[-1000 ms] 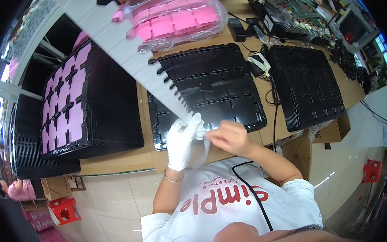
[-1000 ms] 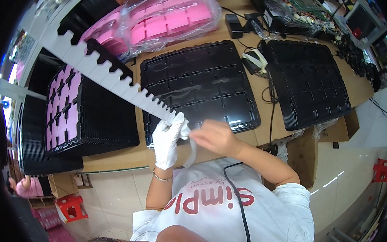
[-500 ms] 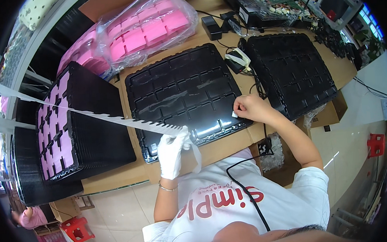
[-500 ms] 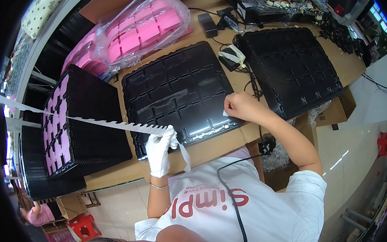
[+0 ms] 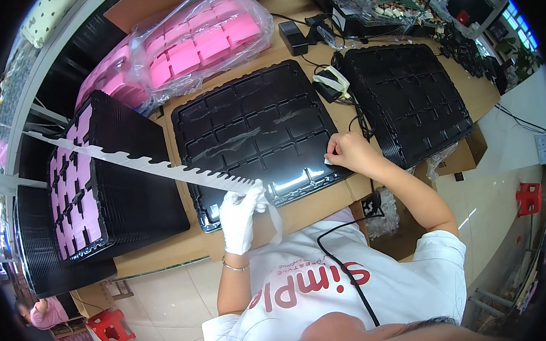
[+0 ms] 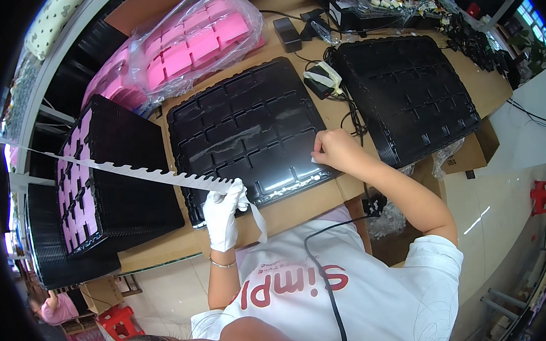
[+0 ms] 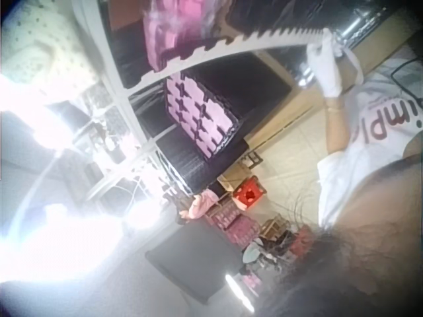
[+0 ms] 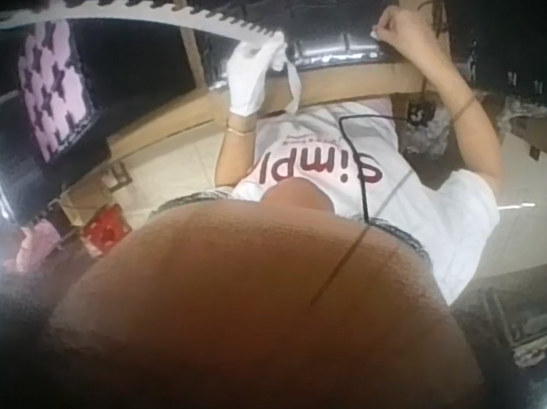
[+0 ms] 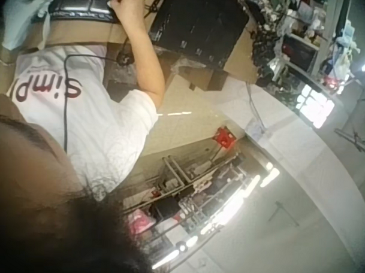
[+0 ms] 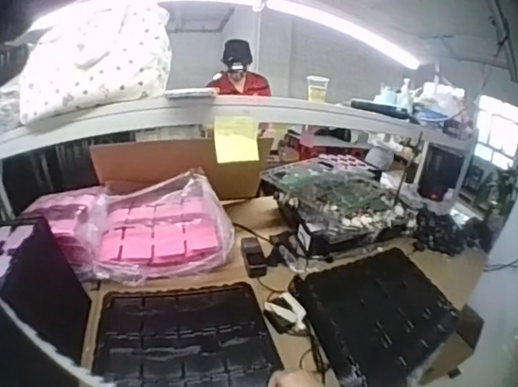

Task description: The person places pink plastic inserts into black plastic trays on a workbench. They repeatedly pick up a pink insert, align it with the tray, and press it into place. The person also adjusts their shirt and touches their face area during the task.

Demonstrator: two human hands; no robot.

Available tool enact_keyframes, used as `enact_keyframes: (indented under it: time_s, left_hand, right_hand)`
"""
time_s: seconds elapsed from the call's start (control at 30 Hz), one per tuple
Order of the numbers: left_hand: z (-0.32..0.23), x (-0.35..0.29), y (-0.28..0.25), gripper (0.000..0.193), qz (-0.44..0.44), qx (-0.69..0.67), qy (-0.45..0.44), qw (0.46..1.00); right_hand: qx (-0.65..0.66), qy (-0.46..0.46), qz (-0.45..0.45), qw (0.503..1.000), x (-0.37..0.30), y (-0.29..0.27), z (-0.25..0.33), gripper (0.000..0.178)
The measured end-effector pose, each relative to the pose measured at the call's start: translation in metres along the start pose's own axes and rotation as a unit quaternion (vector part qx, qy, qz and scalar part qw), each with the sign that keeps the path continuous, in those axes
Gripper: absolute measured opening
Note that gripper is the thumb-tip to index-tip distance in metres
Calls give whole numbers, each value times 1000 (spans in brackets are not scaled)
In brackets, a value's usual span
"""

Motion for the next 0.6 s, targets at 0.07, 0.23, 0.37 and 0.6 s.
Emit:
enact_keyframes:
  time_s: [0.07, 0.23, 0.37, 0.6]
  left_hand:
    - [1, 0, 0, 16, 0, -1, 1, 1000]
    - [2, 1, 4, 14, -9, -18, 25, 999]
    - [7, -1, -5, 13, -6, 5, 15, 1000]
    - [59, -73, -93, 11, -46, 475, 265, 838]
  right_hand:
    - [1, -7, -3, 1000, -1, 1, -1, 14]
    - [14, -138, 89, 986, -7, -5, -4, 12]
    - [225, -35, 66, 972, -22, -25, -8, 13]
    - [310, 128, 63, 940, -196, -62, -65, 13]
Point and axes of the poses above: each hand's wrist, its own x-axis towards the middle knuckle, its own y-axis out of the palm, z = x × y, the point moved 1 cm from there along x, towards the middle knuckle, and after that the axes turned 9 degrees about -y, right-handed, at the moved point
